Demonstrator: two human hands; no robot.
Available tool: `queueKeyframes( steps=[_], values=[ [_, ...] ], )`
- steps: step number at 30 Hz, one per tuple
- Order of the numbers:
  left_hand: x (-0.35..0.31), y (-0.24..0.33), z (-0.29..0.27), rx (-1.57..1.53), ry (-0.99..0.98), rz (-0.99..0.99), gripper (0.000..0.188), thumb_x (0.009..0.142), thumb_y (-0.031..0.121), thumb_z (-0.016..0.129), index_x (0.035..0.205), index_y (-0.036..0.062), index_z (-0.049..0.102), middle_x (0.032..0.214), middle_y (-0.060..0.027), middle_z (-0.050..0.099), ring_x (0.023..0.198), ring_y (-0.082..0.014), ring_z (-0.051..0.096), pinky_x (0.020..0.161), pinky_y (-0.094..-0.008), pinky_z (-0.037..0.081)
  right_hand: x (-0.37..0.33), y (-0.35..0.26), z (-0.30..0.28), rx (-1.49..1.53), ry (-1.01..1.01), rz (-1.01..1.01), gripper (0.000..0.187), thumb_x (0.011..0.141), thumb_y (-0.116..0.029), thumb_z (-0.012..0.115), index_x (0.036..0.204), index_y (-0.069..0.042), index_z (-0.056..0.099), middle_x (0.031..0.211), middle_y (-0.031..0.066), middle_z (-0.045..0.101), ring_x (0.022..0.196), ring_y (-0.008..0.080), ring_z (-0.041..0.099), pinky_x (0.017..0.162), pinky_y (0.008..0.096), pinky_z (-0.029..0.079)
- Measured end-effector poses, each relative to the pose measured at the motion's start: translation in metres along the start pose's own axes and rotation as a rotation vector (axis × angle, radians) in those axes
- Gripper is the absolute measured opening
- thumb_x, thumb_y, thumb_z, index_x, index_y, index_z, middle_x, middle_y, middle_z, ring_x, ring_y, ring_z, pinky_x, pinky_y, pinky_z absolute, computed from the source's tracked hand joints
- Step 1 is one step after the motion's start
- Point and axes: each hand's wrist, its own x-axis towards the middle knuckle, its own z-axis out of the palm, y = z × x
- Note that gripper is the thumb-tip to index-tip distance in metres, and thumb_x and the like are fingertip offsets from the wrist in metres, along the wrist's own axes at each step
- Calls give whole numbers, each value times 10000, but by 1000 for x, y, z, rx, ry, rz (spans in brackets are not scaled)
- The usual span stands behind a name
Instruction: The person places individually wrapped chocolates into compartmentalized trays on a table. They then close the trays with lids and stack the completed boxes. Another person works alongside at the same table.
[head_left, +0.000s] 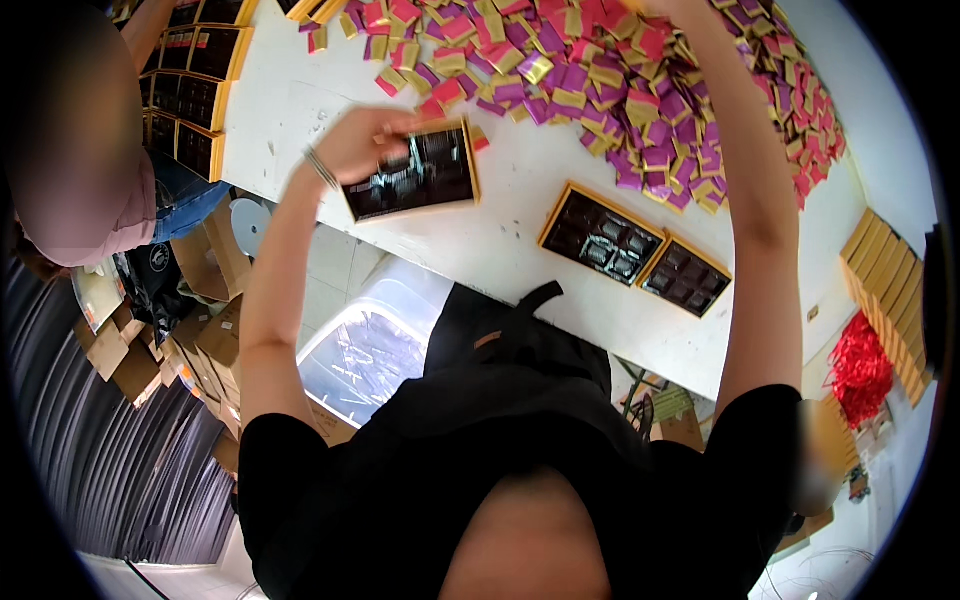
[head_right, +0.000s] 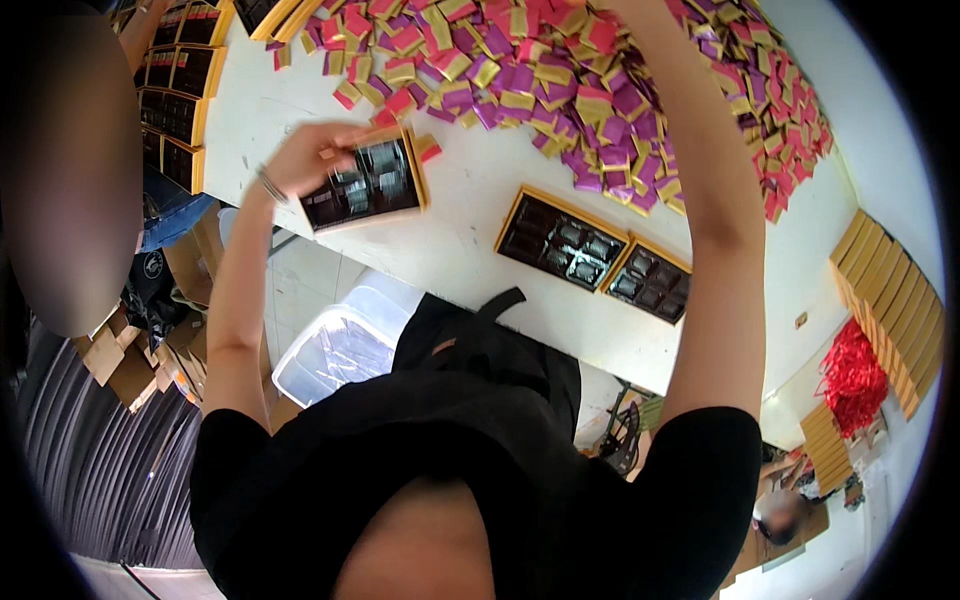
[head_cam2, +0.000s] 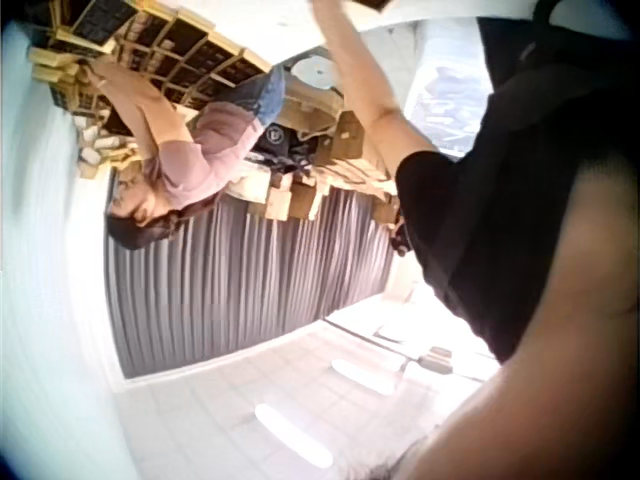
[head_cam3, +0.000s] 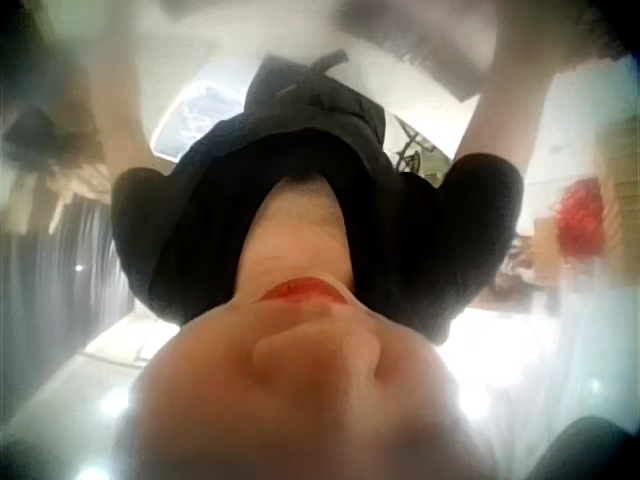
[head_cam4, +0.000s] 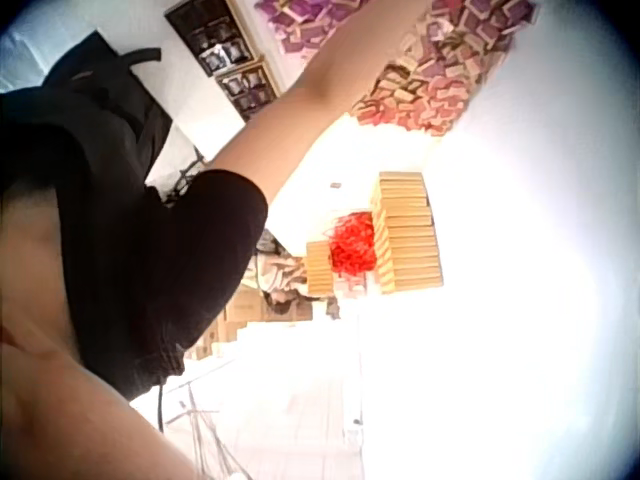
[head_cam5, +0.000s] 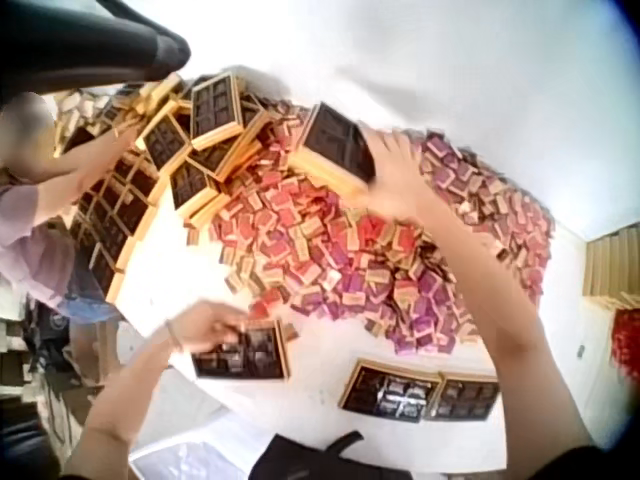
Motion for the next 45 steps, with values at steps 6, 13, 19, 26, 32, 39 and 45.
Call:
queueKeyframes(
  steps=[6, 13, 19, 26, 32, 39, 45],
  values=[
    [-12, 0, 112, 272, 61, 357, 447, 773, -42, 629, 1191, 116, 636, 1148, -52, 659, 1042, -280, 594, 898, -360, 500, -320, -51, -48, 438, -436, -79, 1156, 420, -314, 857, 1443, -106, 361, 1335, 184, 410, 1223, 385, 389, 1033, 538, 291],
    [-7, 32, 181, 785, 437, 595, 649, 783, 395, 703, 1368, 219, 484, 1467, -22, 421, 1328, -332, 371, 1026, -649, 297, -543, -20, -50, -23, -435, 296, 1071, 492, -263, 845, 1433, -102, 362, 1425, 206, 342, 1292, 412, 330, 1082, 608, 182],
    [19, 66, 246, 1016, 226, 655, 814, 725, 551, 693, 1441, 319, 382, 1559, 44, 250, 1440, -370, 151, 949, -811, 154, -519, 20, -30, -140, -463, 295, 1120, 537, -599, 814, 1480, -255, 315, 1564, 180, 154, 1430, 434, 114, 1027, 748, 59],
    [54, 91, 284, 950, 358, 758, 710, 781, 598, 594, 1409, 313, 426, 1547, 6, 282, 1446, -344, 168, 939, -820, 180, -512, 80, -47, -159, -365, 259, 1116, 550, -511, 837, 1481, -201, 307, 1579, 167, 120, 1442, 427, 82, 1042, 722, 69],
    [45, 146, 153, 833, 302, 393, 601, 821, 472, 600, 1363, 244, 480, 1502, -55, 342, 1426, -304, 237, 980, -791, 143, -527, 80, -62, -284, -368, 168, 1047, 767, -743, 544, 1532, -155, 136, 1573, 214, 92, 1436, 443, 95, 1069, 694, 31],
    [146, 86, -114, 1009, 1101, -165, 1111, 670, 655, 731, 1507, 426, 37, 1564, -240, -20, 1419, -489, 79, 967, -752, 285, -383, 5, -30, 44, -86, 24, 948, 853, -550, 598, 1501, -18, 156, 1530, 248, 200, 1418, 436, 178, 1114, 602, 90],
    [161, 55, -161, 795, 1203, -53, 675, 753, 209, 702, 1361, 333, 435, 1429, -114, 370, 1316, -384, 346, 858, -442, 549, -130, -83, 47, 1141, 111, 281, 930, 815, -144, 714, 1505, -20, 102, 1535, 202, 222, 1379, 340, 315, 1069, 443, 348]
  ],
)
